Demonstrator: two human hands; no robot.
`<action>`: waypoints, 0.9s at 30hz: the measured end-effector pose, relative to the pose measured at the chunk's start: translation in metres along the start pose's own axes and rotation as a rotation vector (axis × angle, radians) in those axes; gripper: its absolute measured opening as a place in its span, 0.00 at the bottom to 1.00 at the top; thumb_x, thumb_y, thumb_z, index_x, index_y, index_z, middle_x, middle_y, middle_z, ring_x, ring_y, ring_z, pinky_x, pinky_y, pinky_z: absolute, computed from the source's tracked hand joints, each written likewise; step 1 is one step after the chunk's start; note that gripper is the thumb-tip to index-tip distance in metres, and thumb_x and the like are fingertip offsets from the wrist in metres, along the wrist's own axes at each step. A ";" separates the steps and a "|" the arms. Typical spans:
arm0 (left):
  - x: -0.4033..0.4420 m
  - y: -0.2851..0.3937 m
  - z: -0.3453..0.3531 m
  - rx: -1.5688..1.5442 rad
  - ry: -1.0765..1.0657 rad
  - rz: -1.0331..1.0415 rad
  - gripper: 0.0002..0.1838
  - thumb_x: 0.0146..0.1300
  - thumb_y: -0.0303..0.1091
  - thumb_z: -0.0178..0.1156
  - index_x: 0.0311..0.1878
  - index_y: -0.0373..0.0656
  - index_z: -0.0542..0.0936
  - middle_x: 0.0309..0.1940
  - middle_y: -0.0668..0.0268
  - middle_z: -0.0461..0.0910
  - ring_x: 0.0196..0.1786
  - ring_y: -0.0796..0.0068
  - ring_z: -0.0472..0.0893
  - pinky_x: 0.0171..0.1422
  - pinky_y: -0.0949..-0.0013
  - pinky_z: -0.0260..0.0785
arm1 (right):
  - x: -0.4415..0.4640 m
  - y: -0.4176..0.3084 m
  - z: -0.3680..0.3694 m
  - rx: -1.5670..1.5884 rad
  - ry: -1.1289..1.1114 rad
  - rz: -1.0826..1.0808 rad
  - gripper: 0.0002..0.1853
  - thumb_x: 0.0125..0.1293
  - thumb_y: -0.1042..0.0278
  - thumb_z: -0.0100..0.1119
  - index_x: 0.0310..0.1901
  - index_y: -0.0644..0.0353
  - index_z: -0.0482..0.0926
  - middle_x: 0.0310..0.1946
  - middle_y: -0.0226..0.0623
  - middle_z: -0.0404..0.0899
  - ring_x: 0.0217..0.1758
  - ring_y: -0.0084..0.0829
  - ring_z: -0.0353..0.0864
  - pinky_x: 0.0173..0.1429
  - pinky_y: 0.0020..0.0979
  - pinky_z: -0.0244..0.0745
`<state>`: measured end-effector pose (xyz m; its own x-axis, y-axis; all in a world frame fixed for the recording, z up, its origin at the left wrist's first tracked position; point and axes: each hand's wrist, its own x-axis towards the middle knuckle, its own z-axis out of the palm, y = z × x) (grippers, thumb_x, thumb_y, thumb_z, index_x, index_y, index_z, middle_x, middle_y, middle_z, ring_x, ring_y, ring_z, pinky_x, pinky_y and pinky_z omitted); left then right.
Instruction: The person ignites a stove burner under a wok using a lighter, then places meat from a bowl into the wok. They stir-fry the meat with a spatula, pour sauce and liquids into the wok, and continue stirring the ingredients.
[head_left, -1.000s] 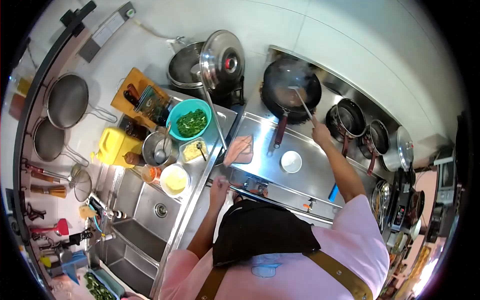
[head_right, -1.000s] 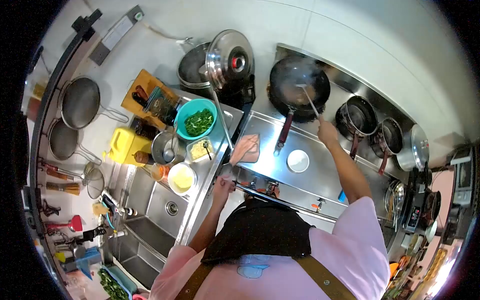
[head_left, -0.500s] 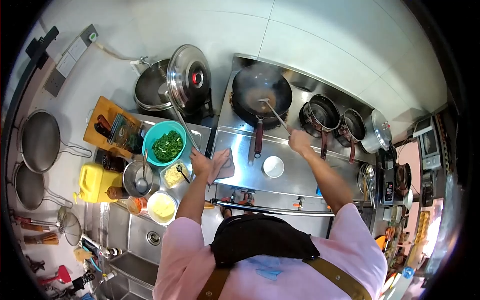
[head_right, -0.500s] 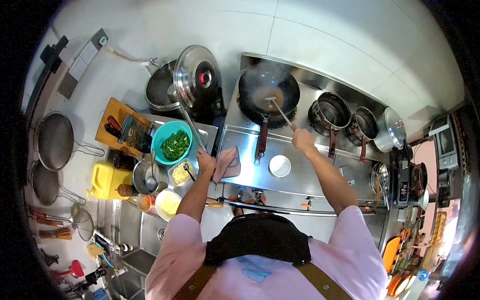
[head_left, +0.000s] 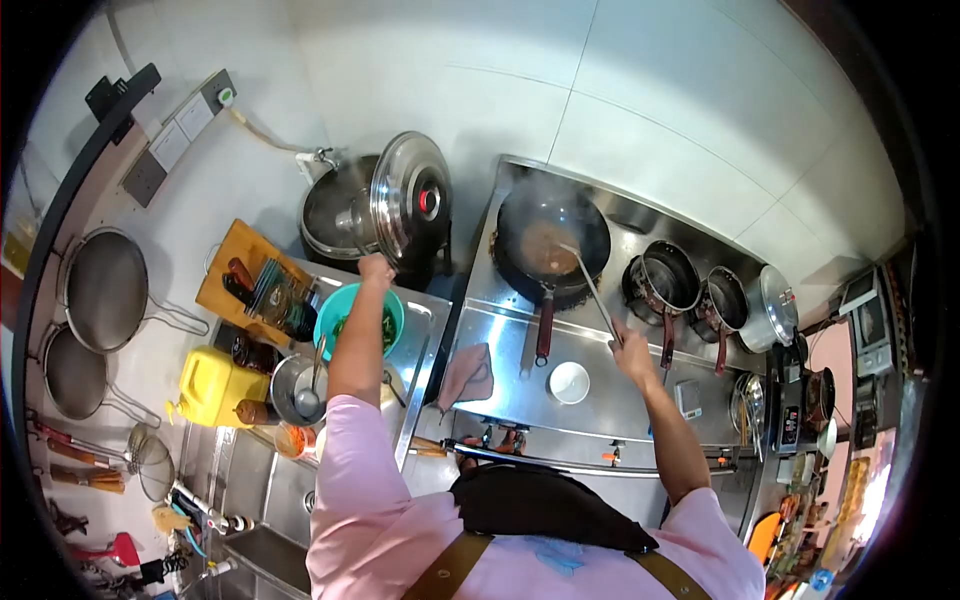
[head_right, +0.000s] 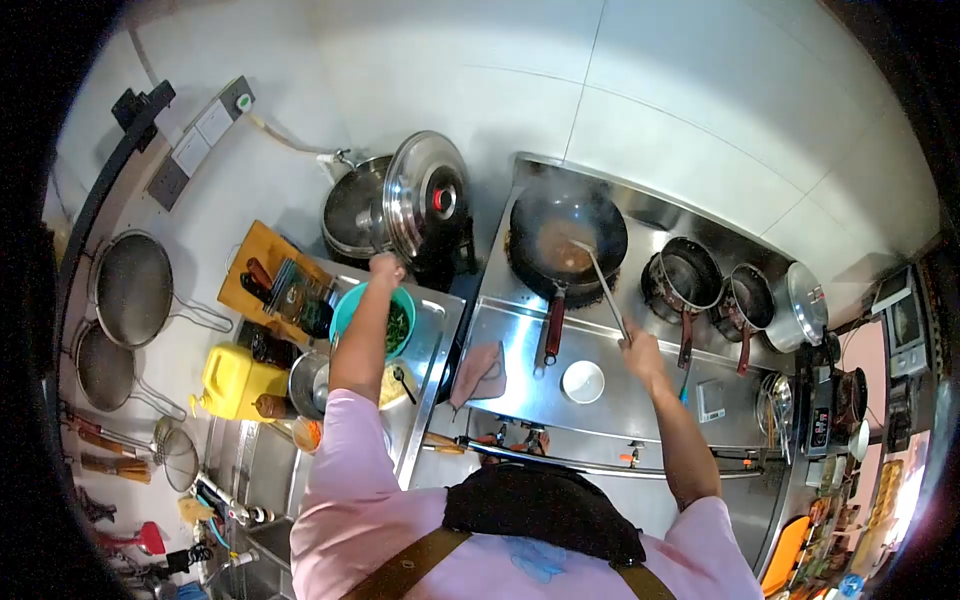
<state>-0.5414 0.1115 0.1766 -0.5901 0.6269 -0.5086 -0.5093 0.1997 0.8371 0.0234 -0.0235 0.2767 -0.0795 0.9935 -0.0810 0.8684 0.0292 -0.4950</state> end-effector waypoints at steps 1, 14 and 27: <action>0.025 0.002 -0.010 -0.001 -0.088 -0.021 0.07 0.59 0.21 0.46 0.25 0.39 0.68 0.17 0.62 0.66 0.10 0.71 0.61 0.11 0.66 0.49 | -0.003 -0.001 0.000 0.021 0.019 -0.010 0.29 0.61 0.71 0.62 0.66 0.57 0.73 0.52 0.60 0.78 0.58 0.56 0.78 0.61 0.43 0.73; -0.050 0.034 -0.083 -0.161 -0.230 0.012 0.07 0.66 0.26 0.53 0.31 0.41 0.70 0.21 0.69 0.67 0.20 0.78 0.66 0.19 0.74 0.58 | -0.007 -0.008 -0.005 0.095 0.011 0.024 0.25 0.63 0.73 0.60 0.63 0.62 0.74 0.50 0.59 0.81 0.56 0.52 0.81 0.60 0.41 0.74; -0.340 0.106 -0.120 -0.430 -0.630 -0.015 0.19 0.76 0.33 0.49 0.65 0.35 0.68 0.32 0.71 0.70 0.21 0.89 0.63 0.15 0.84 0.54 | 0.031 -0.026 0.010 1.048 -0.244 0.289 0.08 0.69 0.70 0.50 0.44 0.63 0.75 0.18 0.27 0.68 0.10 0.19 0.63 0.11 0.26 0.58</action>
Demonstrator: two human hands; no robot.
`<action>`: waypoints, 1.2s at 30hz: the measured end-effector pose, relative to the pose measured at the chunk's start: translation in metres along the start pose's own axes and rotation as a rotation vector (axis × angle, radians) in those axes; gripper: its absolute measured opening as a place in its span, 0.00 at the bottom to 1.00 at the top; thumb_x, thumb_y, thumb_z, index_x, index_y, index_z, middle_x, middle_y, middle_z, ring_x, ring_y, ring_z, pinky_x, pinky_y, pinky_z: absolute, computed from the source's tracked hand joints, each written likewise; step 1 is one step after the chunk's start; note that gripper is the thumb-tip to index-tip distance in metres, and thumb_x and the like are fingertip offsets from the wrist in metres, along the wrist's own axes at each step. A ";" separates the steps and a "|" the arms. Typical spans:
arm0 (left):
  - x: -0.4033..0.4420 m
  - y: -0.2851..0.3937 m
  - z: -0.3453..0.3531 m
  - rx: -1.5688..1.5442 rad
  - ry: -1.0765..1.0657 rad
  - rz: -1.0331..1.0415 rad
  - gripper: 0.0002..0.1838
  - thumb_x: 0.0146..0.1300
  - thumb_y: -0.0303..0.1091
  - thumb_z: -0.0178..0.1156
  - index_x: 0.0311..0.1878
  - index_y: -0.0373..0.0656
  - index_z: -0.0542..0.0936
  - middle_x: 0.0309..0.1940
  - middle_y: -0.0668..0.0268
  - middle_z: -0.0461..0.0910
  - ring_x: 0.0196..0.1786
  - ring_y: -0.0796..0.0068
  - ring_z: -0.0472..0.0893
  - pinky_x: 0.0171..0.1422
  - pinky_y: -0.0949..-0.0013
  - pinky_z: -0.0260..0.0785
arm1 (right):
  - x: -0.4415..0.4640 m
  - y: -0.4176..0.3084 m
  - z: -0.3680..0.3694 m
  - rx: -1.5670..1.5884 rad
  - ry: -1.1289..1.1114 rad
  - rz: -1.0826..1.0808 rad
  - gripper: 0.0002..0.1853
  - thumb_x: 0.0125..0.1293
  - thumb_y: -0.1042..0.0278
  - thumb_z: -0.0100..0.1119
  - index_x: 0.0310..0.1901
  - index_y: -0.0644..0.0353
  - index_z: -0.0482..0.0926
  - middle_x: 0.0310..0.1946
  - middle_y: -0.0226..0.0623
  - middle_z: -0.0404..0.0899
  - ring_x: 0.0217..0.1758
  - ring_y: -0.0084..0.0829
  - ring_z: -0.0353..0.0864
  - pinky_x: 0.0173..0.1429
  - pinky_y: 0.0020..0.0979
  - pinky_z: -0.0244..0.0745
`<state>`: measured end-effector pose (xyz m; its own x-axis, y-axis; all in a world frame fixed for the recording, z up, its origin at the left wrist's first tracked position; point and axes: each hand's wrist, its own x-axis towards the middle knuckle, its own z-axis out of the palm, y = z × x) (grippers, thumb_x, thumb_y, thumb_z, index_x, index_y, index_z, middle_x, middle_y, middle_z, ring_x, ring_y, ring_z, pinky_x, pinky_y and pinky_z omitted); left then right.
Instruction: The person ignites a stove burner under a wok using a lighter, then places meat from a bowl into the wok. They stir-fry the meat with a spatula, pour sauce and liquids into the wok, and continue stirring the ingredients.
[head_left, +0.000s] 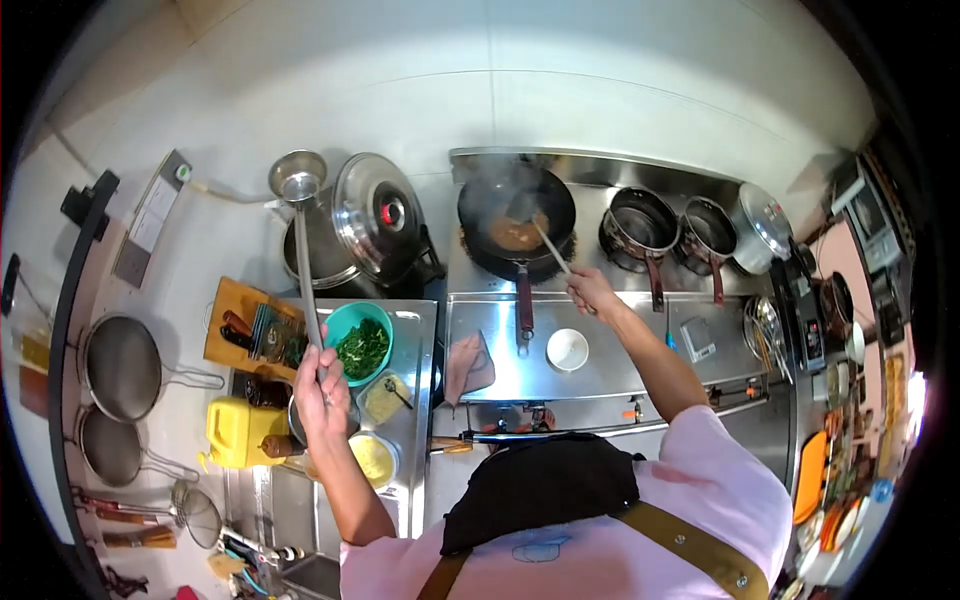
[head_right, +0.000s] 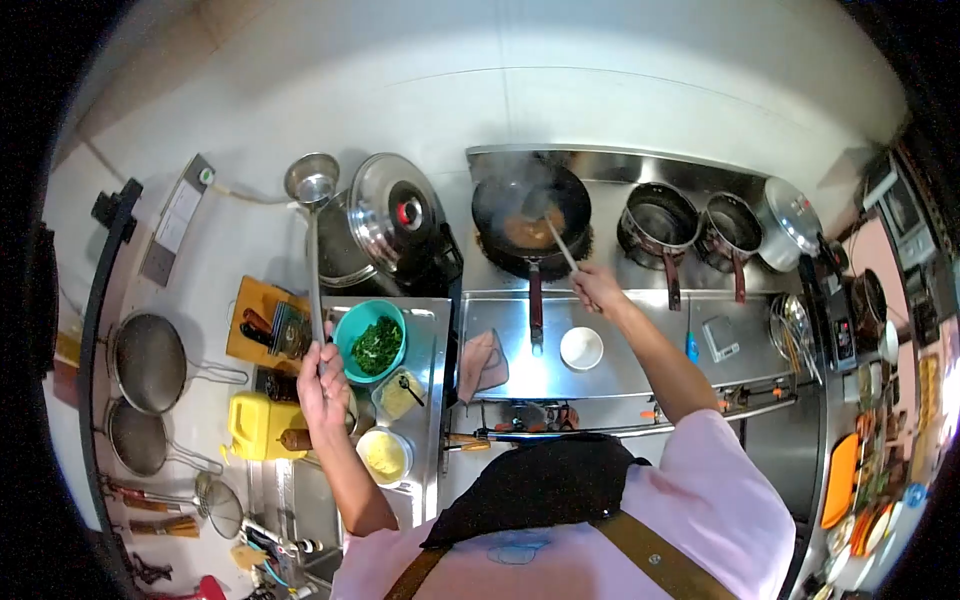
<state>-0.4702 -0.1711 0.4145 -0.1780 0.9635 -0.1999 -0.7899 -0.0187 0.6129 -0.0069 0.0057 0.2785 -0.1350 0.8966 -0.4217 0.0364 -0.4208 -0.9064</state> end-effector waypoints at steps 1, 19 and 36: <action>-0.006 -0.008 0.007 -0.022 -0.014 -0.029 0.20 0.76 0.33 0.48 0.66 0.34 0.68 0.32 0.71 0.70 0.21 0.90 0.63 0.15 0.84 0.55 | 0.002 0.002 -0.001 -0.032 0.001 -0.005 0.07 0.69 0.70 0.50 0.43 0.62 0.75 0.18 0.27 0.68 0.11 0.19 0.63 0.12 0.26 0.58; 0.038 -0.237 0.048 0.483 -0.128 -0.303 0.04 0.73 0.32 0.53 0.44 0.43 0.73 0.26 0.72 0.70 0.20 0.87 0.64 0.17 0.81 0.55 | 0.014 0.024 -0.012 0.422 -0.034 0.067 0.06 0.72 0.71 0.47 0.35 0.58 0.68 0.22 0.28 0.68 0.16 0.18 0.64 0.14 0.24 0.60; 0.041 -0.213 0.076 0.457 -0.070 -0.243 0.09 0.71 0.30 0.52 0.52 0.43 0.74 0.25 0.73 0.70 0.16 0.87 0.61 0.15 0.82 0.52 | 0.002 -0.014 -0.046 0.091 -0.057 0.044 0.05 0.71 0.68 0.51 0.37 0.56 0.68 0.20 0.25 0.67 0.15 0.17 0.64 0.12 0.25 0.59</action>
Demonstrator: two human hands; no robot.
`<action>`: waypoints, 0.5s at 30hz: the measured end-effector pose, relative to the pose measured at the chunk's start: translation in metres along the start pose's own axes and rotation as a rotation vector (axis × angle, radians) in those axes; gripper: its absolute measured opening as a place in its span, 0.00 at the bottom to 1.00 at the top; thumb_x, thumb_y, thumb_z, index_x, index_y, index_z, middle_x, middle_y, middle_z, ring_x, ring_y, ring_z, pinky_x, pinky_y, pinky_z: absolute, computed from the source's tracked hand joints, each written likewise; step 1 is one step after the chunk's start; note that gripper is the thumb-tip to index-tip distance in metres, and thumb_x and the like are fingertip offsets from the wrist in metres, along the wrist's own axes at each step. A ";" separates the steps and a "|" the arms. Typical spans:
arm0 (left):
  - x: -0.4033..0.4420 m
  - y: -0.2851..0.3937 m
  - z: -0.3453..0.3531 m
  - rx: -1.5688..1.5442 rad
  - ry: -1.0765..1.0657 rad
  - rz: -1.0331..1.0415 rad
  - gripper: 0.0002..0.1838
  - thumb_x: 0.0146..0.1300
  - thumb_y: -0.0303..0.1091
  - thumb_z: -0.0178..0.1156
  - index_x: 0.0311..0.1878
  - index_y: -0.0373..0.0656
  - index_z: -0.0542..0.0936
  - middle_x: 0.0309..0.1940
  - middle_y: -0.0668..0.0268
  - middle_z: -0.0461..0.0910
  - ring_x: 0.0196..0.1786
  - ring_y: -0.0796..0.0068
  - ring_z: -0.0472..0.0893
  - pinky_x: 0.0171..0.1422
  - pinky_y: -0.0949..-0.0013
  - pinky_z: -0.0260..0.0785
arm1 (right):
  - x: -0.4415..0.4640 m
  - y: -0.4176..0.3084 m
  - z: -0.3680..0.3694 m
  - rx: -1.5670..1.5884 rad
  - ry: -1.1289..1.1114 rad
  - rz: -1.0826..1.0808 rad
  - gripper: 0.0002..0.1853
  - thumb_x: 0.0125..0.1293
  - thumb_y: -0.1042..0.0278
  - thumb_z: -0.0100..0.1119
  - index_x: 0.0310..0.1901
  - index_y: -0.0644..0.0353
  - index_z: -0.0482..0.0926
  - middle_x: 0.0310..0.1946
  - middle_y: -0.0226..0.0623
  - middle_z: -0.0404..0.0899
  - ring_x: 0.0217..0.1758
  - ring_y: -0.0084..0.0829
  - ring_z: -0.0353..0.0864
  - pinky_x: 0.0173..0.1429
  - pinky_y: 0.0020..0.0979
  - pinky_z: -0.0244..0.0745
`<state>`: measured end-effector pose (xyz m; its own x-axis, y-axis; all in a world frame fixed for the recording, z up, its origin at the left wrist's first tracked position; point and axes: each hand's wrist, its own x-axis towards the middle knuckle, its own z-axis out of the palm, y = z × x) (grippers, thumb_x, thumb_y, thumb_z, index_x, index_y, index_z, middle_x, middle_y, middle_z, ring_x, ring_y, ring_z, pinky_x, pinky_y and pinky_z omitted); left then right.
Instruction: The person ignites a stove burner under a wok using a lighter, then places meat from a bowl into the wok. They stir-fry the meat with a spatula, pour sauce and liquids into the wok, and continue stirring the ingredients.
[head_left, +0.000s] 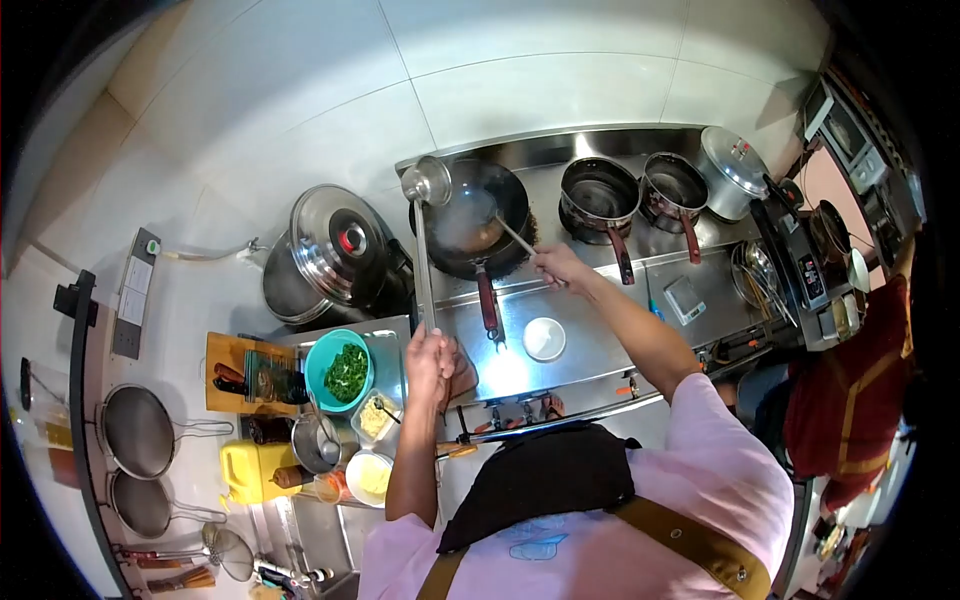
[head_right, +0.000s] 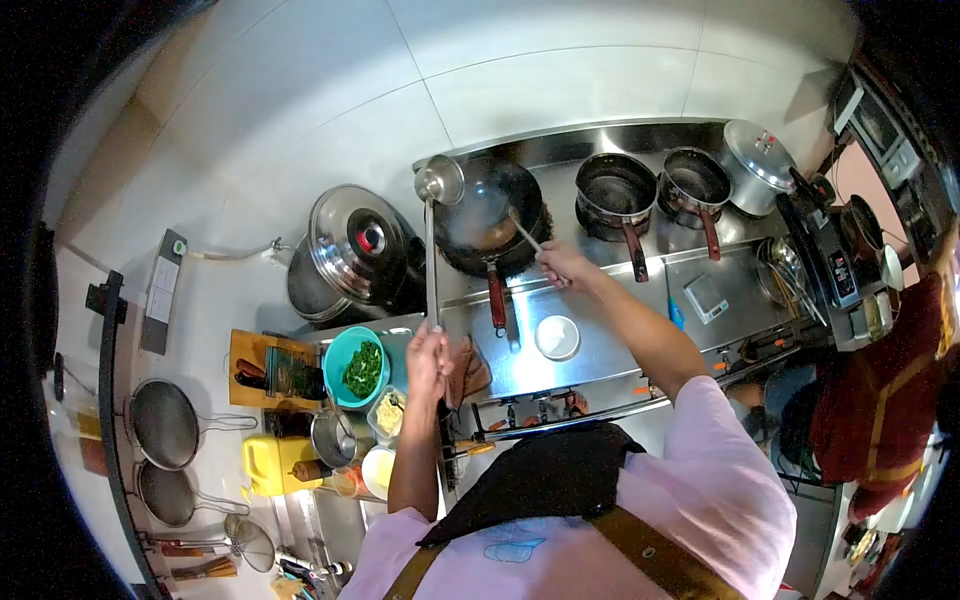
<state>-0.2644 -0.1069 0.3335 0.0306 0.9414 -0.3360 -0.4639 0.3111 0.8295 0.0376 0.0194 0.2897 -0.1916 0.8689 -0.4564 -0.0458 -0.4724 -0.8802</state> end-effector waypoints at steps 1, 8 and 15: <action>-0.005 0.014 -0.001 -0.121 -0.024 -0.039 0.03 0.72 0.31 0.53 0.44 0.44 0.72 0.26 0.71 0.70 0.19 0.85 0.63 0.16 0.81 0.53 | 0.005 -0.002 -0.008 -0.191 -0.010 -0.042 0.07 0.70 0.66 0.54 0.40 0.60 0.74 0.21 0.33 0.74 0.17 0.26 0.73 0.18 0.31 0.70; -0.030 0.058 -0.038 -0.647 -0.200 0.081 0.21 0.77 0.35 0.45 0.69 0.38 0.65 0.31 0.73 0.67 0.20 0.89 0.62 0.13 0.84 0.57 | -0.033 -0.059 -0.029 -1.520 0.155 -0.362 0.20 0.57 0.69 0.55 0.52 0.55 0.81 0.36 0.52 0.84 0.41 0.52 0.84 0.49 0.48 0.79; -0.010 0.070 -0.080 -0.237 0.229 0.401 0.08 0.75 0.33 0.47 0.52 0.43 0.72 0.30 0.73 0.69 0.20 0.87 0.63 0.18 0.79 0.57 | -0.006 -0.036 -0.023 -1.686 0.119 -0.360 0.14 0.59 0.71 0.56 0.47 0.53 0.83 0.36 0.47 0.85 0.43 0.48 0.85 0.45 0.48 0.79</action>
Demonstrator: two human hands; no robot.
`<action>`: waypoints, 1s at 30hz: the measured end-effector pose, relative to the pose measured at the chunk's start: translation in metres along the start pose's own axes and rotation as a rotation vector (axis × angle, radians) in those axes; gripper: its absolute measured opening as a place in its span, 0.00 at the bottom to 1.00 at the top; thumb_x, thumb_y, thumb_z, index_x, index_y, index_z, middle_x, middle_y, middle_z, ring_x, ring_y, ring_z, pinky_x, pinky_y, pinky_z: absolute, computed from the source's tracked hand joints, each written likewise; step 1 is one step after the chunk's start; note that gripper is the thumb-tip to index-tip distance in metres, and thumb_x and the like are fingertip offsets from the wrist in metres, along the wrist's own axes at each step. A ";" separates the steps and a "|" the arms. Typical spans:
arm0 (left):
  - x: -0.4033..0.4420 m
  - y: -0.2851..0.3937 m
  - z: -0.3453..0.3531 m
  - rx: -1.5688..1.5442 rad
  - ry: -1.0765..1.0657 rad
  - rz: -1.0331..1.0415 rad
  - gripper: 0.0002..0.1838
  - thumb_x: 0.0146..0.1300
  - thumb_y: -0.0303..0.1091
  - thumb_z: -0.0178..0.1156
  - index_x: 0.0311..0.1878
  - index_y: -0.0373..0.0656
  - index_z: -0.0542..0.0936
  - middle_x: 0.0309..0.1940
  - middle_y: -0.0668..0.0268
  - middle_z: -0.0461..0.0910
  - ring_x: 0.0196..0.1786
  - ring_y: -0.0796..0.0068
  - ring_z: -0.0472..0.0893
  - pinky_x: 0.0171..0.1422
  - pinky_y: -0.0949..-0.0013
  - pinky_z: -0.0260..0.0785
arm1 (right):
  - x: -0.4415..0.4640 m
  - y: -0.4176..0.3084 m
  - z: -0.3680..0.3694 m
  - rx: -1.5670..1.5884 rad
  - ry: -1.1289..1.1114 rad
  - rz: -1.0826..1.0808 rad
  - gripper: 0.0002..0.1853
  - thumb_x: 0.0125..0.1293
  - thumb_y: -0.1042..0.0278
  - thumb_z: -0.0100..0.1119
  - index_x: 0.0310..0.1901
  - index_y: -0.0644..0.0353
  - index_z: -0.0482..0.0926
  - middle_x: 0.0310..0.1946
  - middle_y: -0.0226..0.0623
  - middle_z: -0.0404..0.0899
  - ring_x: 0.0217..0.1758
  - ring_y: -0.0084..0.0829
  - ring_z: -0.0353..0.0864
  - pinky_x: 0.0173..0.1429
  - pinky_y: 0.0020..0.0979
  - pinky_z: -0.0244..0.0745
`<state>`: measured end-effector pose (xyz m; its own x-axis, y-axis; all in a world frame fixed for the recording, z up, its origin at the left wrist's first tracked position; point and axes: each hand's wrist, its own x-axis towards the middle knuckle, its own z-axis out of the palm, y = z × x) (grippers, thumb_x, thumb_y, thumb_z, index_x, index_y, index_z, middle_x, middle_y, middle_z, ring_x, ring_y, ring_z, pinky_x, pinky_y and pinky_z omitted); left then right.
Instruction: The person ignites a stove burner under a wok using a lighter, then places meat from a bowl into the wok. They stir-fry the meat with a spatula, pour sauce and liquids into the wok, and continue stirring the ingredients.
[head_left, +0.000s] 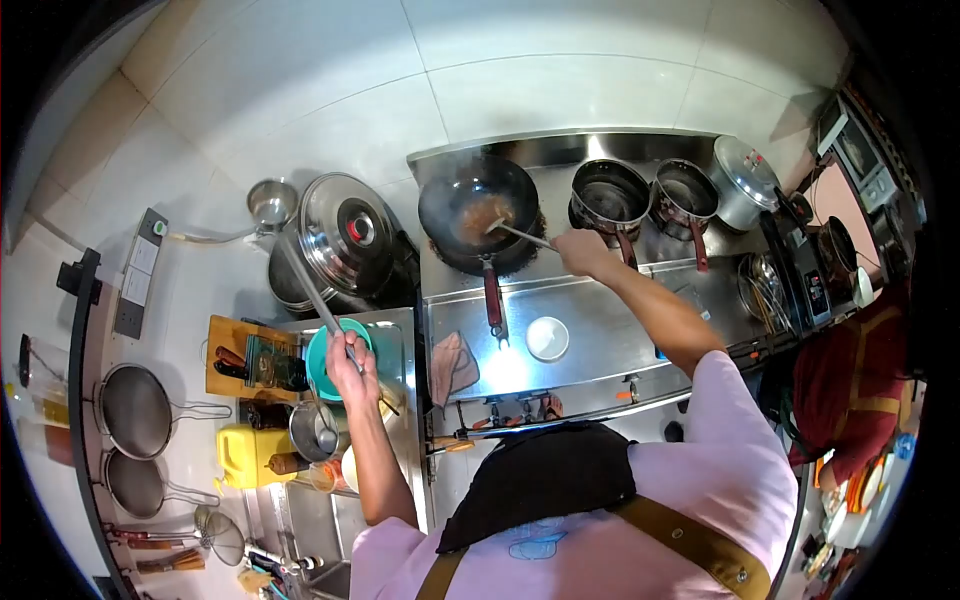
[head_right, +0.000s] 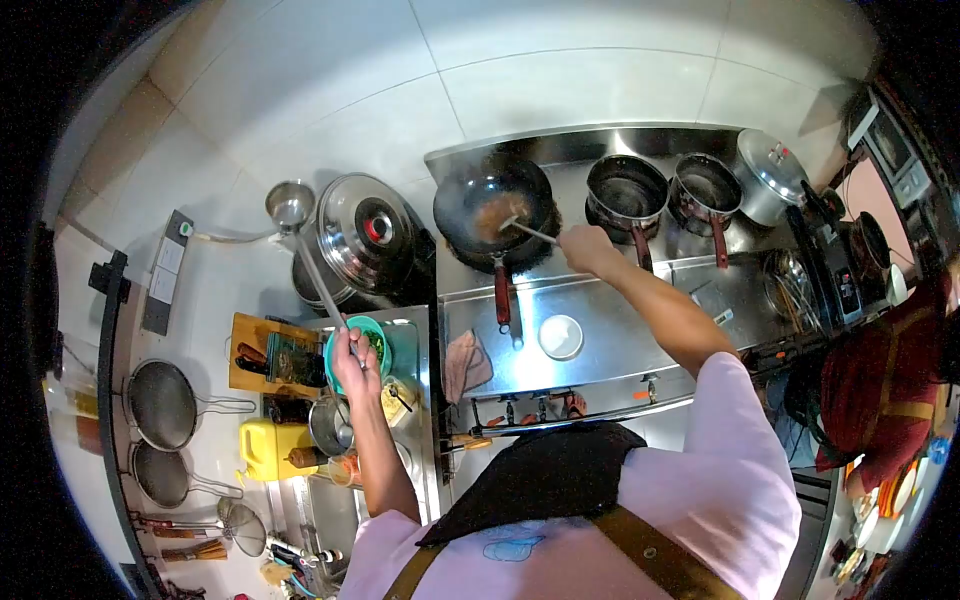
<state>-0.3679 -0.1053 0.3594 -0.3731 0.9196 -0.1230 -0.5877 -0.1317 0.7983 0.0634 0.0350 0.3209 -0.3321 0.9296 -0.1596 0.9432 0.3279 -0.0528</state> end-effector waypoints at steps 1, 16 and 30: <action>0.008 -0.008 -0.007 0.081 0.052 0.041 0.06 0.75 0.33 0.47 0.47 0.44 0.72 0.29 0.73 0.69 0.20 0.86 0.64 0.19 0.78 0.58 | -0.004 0.000 0.002 0.043 0.024 0.029 0.15 0.59 0.71 0.56 0.47 0.53 0.83 0.36 0.47 0.84 0.42 0.48 0.85 0.44 0.48 0.79; 0.081 -0.175 -0.089 0.649 0.411 0.069 0.21 0.70 0.31 0.54 0.65 0.39 0.67 0.27 0.65 0.72 0.15 0.78 0.67 0.14 0.70 0.60 | -0.100 0.033 0.152 0.197 0.212 0.236 0.31 0.61 0.68 0.55 0.69 0.49 0.67 0.43 0.45 0.81 0.39 0.49 0.84 0.39 0.48 0.80; 0.054 -0.237 -0.144 1.563 0.280 -0.042 0.47 0.59 0.23 0.57 0.78 0.36 0.43 0.69 0.32 0.57 0.61 0.30 0.70 0.61 0.46 0.68 | -0.088 0.129 0.102 0.147 0.356 0.468 0.14 0.61 0.61 0.62 0.46 0.56 0.82 0.41 0.44 0.81 0.46 0.50 0.82 0.50 0.48 0.78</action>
<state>-0.3527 -0.0776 0.0786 -0.5947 0.7951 -0.1189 0.6191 0.5473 0.5631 0.2150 -0.0210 0.2278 0.1611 0.9770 0.1397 0.9715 -0.1320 -0.1967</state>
